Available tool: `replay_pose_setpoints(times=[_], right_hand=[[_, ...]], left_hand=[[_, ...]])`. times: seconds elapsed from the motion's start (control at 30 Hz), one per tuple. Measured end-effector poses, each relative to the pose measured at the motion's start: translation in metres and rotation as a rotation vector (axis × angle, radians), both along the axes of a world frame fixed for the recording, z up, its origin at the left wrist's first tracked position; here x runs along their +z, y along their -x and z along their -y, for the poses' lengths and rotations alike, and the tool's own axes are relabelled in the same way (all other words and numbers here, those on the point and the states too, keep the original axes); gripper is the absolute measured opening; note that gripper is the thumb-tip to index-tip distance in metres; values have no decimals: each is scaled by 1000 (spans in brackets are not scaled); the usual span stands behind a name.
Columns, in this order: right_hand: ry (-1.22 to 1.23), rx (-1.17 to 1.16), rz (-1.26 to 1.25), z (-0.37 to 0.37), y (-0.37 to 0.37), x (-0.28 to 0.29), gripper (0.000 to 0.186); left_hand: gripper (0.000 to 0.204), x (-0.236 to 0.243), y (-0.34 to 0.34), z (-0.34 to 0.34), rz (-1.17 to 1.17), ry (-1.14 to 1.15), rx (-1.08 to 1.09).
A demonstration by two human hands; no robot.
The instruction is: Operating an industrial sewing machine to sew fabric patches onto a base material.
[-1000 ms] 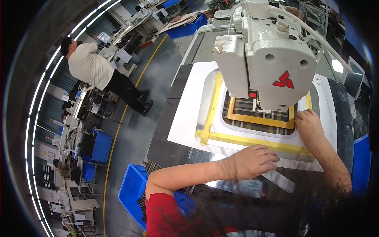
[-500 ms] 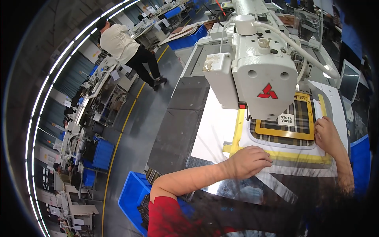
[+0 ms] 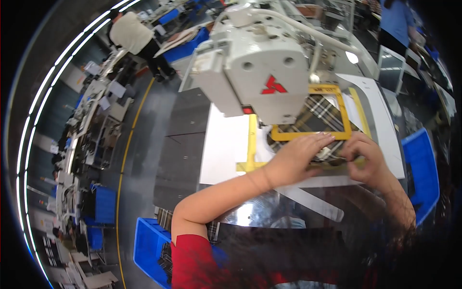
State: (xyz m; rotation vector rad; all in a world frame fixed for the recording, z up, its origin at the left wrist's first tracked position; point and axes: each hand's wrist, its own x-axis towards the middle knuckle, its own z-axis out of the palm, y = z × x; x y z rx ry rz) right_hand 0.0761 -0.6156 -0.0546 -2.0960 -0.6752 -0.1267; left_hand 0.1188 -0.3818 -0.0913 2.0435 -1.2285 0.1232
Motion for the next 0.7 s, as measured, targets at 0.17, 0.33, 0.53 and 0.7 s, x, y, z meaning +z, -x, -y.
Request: replay_pose_setpoints(times=[0.17, 0.33, 0.53, 0.7], right_hand=[[-113, 133, 279, -9, 14, 8, 16], [138, 49, -30, 17, 14, -33, 16], [385, 361, -127, -19, 24, -31, 24], [466, 390, 3, -29, 33, -46, 16]], left_hand=[[41, 25, 10, -52, 21, -141, 81], [35, 47, 82, -202, 198, -181, 925], [37, -6, 271, -352, 184, -541, 1643], [34, -35, 312, -357, -200, -636, 1842]])
